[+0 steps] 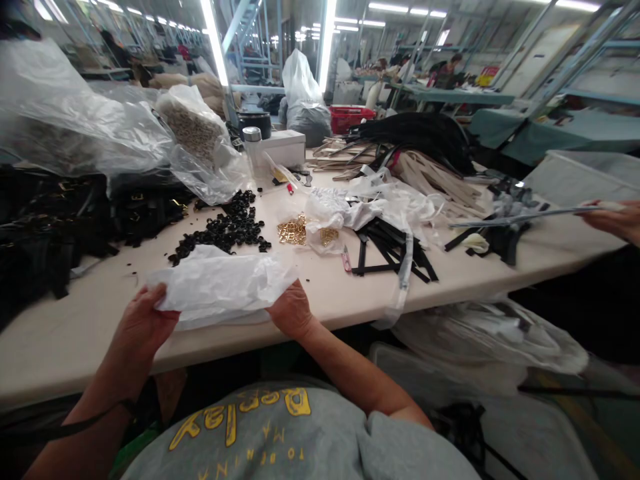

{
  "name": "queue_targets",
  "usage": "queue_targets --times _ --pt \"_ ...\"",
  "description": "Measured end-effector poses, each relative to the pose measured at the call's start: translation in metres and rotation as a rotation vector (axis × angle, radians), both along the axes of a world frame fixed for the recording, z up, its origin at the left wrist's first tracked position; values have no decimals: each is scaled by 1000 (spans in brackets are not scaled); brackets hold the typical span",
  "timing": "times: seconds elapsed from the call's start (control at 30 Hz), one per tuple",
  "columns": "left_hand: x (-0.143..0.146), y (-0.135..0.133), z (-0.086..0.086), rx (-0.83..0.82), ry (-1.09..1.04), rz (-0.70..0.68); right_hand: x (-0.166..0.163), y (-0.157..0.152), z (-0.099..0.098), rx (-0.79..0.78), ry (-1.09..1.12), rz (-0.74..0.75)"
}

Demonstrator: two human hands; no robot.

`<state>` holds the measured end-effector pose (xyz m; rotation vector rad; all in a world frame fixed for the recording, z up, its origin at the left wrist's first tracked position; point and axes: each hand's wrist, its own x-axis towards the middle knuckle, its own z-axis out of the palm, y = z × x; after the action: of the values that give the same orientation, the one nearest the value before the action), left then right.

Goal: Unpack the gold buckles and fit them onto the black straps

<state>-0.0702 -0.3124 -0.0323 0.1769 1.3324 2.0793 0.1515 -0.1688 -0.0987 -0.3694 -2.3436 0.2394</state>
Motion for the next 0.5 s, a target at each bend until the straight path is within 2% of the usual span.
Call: queue_targets --times 0.13,0.23,0.33,0.4,0.5 --pt "-1 1 -17 -161 135 -76 2 -1 -1 43 -31 16" --pt "-10 -9 -27 -360 375 -152 7 -1 3 97 -44 -2" --pt "-15 -19 -35 -483 554 -160 16 1 9 54 -4 26" --pt "-16 -24 -41 -516 593 -155 24 -1 22 -47 91 -17" --pt "-16 -26 -49 -543 652 -152 34 -18 61 -161 272 -140"
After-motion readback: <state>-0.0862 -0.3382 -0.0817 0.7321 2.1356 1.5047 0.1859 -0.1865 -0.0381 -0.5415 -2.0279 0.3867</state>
